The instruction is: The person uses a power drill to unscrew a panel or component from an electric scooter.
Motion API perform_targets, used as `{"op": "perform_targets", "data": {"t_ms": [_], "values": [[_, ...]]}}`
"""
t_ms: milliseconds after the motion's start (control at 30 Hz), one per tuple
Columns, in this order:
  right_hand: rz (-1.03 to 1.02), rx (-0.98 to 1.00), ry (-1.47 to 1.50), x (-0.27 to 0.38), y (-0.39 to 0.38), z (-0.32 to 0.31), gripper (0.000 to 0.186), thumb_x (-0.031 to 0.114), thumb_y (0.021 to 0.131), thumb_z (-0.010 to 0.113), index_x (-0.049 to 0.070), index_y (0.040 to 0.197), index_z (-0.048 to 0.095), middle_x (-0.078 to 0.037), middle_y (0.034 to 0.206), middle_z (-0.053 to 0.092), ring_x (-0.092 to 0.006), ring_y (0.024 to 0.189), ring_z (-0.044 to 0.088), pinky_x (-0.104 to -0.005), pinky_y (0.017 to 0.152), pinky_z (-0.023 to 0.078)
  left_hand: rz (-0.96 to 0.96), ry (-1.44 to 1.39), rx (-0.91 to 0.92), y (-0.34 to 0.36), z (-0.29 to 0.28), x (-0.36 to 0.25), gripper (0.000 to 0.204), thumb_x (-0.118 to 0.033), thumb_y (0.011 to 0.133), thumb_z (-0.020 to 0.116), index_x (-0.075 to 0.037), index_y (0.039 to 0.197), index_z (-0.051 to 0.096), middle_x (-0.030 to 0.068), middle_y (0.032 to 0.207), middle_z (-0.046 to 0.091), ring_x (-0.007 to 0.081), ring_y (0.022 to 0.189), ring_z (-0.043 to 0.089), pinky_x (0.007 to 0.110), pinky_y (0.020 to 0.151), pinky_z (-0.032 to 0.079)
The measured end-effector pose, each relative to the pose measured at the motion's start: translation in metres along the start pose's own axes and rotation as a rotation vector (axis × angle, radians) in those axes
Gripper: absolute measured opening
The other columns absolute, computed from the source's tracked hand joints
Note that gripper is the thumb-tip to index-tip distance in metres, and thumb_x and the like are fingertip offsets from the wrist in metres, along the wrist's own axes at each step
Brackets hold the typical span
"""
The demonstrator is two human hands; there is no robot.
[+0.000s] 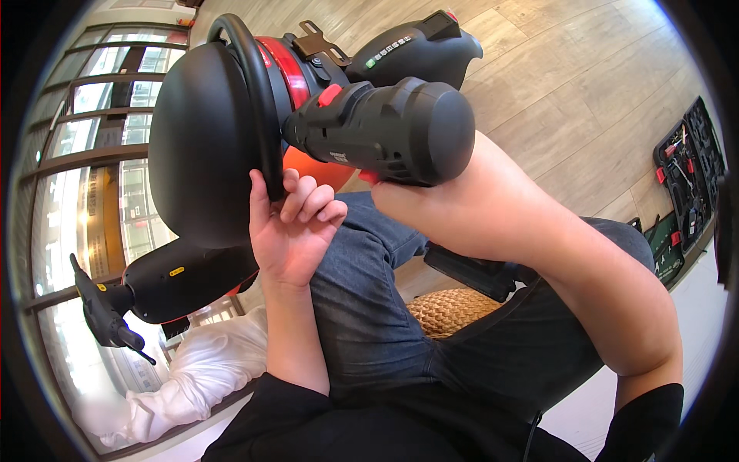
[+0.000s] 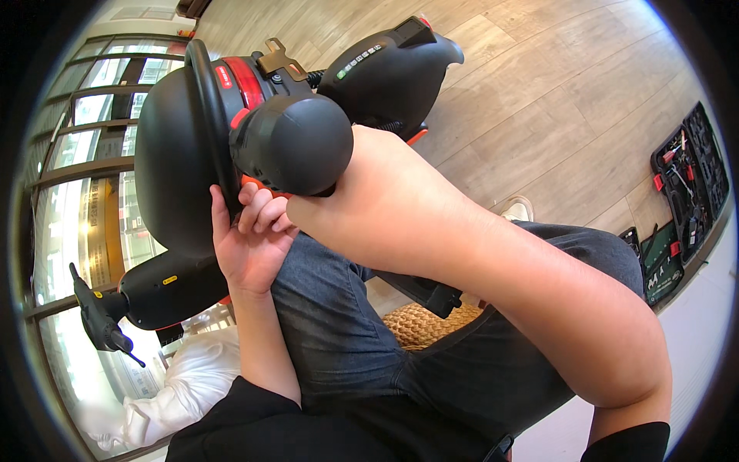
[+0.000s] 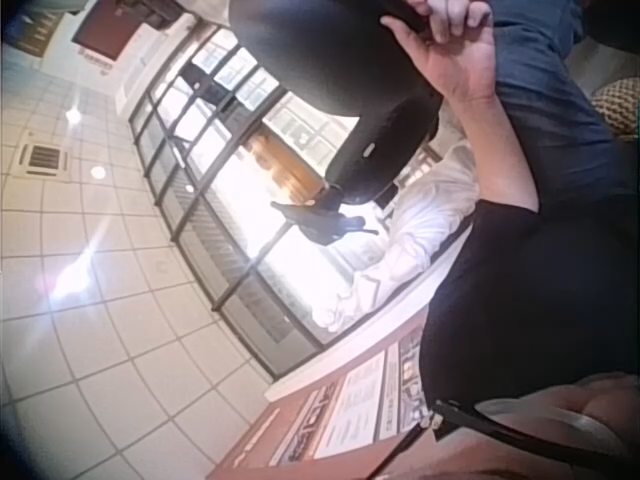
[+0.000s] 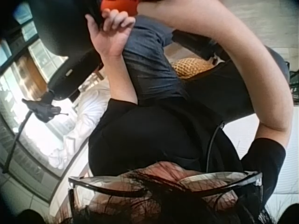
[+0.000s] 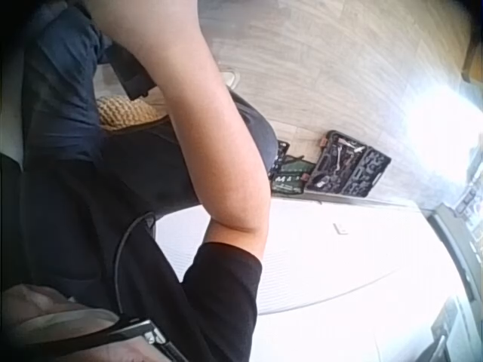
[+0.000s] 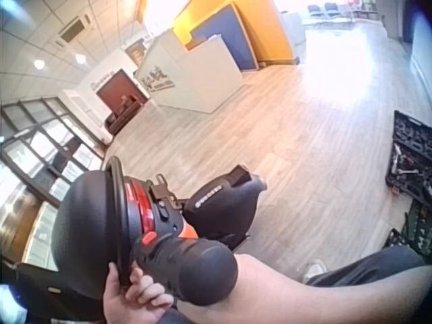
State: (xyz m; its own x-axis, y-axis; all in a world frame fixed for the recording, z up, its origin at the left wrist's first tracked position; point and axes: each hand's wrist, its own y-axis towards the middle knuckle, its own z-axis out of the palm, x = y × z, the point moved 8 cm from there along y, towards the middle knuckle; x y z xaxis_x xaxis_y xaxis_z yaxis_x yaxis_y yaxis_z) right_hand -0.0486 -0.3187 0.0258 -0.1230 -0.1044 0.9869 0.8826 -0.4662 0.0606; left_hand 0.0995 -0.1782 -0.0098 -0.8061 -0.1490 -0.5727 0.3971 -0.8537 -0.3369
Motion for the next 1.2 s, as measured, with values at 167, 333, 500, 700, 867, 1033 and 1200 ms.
{"op": "perform_targets", "data": {"t_ms": [167,333,500,700,867,1033,1200], "values": [[-0.095,-0.029,0.018,0.0028,0.0006,-0.0004,0.019,0.008,0.085,0.068,0.002,0.102,0.069,-0.016,0.086,0.073,-0.0285,0.080,0.072,-0.0374,0.074,0.056,0.001,0.010,0.013,-0.0001,-0.0006,-0.0006,0.045,-0.052,0.105,0.054,-0.009,0.092,0.058,-0.0051,0.066,0.033,0.0098,0.068,0.032,0.029,0.071,0.030],[-0.110,-0.026,-0.036,0.0033,0.0016,-0.0003,0.019,0.008,0.085,0.068,0.002,0.102,0.069,-0.017,0.086,0.073,-0.0296,0.081,0.072,-0.0377,0.075,0.056,-0.001,0.012,0.034,-0.0003,0.0005,-0.0005,0.043,-0.051,0.105,0.056,-0.010,0.094,0.055,-0.0052,0.067,0.034,0.0093,0.069,0.033,0.029,0.072,0.030],[-0.074,-0.021,-0.018,0.0016,0.0011,-0.0002,0.018,0.009,0.085,0.068,0.002,0.101,0.069,-0.017,0.087,0.073,-0.0301,0.081,0.072,-0.0382,0.075,0.056,-0.001,0.011,0.034,0.0001,0.0004,-0.0001,0.043,-0.051,0.105,0.055,-0.010,0.093,0.055,-0.0052,0.067,0.034,0.0093,0.069,0.033,0.029,0.072,0.030],[-0.112,-0.033,-0.038,0.0019,0.0003,-0.0017,0.018,0.012,0.086,0.069,0.002,0.101,0.070,-0.017,0.085,0.073,-0.0297,0.079,0.072,-0.0379,0.073,0.056,-0.004,0.009,0.029,0.0001,0.0010,0.0003,0.043,-0.052,0.105,0.055,-0.010,0.093,0.055,-0.0055,0.065,0.033,0.0092,0.069,0.033,0.028,0.072,0.029],[-0.129,-0.024,-0.047,0.0011,0.0012,-0.0002,0.017,0.013,0.086,0.070,0.002,0.100,0.070,-0.017,0.083,0.073,-0.0302,0.077,0.072,-0.0376,0.072,0.056,-0.001,0.010,0.035,0.0003,0.0015,0.0004,0.043,-0.052,0.104,0.055,-0.010,0.093,0.055,-0.0056,0.065,0.033,0.0093,0.069,0.032,0.028,0.071,0.029],[-0.161,-0.042,-0.074,0.0015,0.0006,-0.0017,0.017,0.013,0.087,0.070,0.001,0.100,0.070,-0.018,0.083,0.073,-0.0307,0.077,0.072,-0.0376,0.072,0.056,-0.001,0.016,0.024,0.0003,0.0010,0.0008,0.043,-0.052,0.104,0.056,-0.010,0.093,0.056,-0.0058,0.065,0.033,0.0093,0.068,0.032,0.028,0.071,0.029],[-0.170,-0.037,-0.069,0.0025,0.0008,-0.0003,0.017,0.012,0.086,0.070,0.001,0.100,0.069,-0.018,0.084,0.073,-0.0309,0.079,0.073,-0.0376,0.072,0.056,0.002,0.004,0.021,-0.0005,0.0017,0.0009,0.043,-0.052,0.105,0.055,-0.010,0.093,0.055,-0.0053,0.066,0.033,0.0091,0.068,0.032,0.028,0.071,0.029]]}}
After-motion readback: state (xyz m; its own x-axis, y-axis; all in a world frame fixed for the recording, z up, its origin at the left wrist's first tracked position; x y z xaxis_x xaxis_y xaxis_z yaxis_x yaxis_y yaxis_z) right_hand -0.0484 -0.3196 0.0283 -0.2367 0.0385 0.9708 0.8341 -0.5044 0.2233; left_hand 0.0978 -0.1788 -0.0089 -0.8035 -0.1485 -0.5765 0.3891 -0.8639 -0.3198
